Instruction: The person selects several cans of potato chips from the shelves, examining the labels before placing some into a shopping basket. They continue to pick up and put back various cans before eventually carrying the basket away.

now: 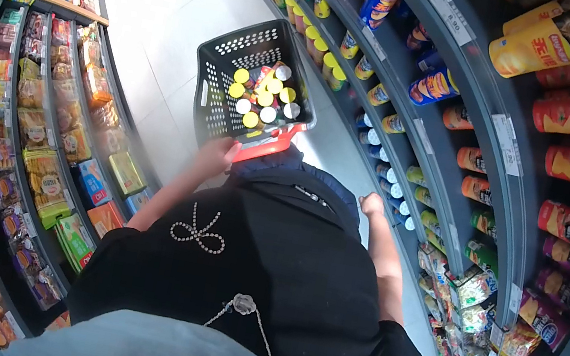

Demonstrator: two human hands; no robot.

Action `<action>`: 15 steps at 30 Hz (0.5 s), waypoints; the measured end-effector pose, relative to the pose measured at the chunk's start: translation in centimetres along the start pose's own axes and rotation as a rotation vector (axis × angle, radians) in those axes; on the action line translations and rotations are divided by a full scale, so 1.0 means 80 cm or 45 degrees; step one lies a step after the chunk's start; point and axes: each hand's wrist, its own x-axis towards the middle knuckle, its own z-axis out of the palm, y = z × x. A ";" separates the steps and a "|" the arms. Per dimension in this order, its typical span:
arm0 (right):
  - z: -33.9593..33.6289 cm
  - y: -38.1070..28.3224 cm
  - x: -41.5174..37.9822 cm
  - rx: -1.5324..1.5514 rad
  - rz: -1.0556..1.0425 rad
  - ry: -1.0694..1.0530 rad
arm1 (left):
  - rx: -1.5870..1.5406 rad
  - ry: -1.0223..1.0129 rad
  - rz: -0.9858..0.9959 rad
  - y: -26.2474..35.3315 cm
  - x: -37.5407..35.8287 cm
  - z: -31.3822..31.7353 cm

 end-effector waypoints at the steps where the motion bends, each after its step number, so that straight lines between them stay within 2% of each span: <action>1: 0.002 0.003 0.000 0.017 -0.008 -0.011 | -0.003 -0.029 0.029 -0.006 0.004 0.001; 4: -0.016 -0.014 -0.007 0.106 -0.027 -0.040 | 0.260 -0.151 0.151 -0.008 0.016 -0.008; 7: -0.017 -0.022 -0.008 0.272 -0.040 0.298 | 0.381 -0.126 0.323 0.063 0.014 -0.067; 9: -0.025 -0.034 -0.009 0.337 -0.039 0.285 | 0.129 -0.307 0.257 0.121 0.020 -0.121; 10: -0.029 -0.040 -0.010 0.389 -0.037 0.288 | -0.298 -0.107 0.621 0.125 0.019 -0.140; 11: -0.031 -0.042 -0.008 0.442 -0.034 0.295 | -0.332 0.057 0.766 0.165 0.000 -0.189; 12: -0.024 -0.035 -0.002 0.320 -0.202 0.373 | -0.348 0.231 0.905 0.204 -0.020 -0.238; 13: -0.034 -0.039 -0.001 0.296 -0.171 0.199 | -0.402 0.380 1.090 0.239 -0.042 -0.278; 15: -0.038 -0.028 0.003 0.219 -0.292 0.061 | -0.566 0.435 1.375 0.274 -0.068 -0.323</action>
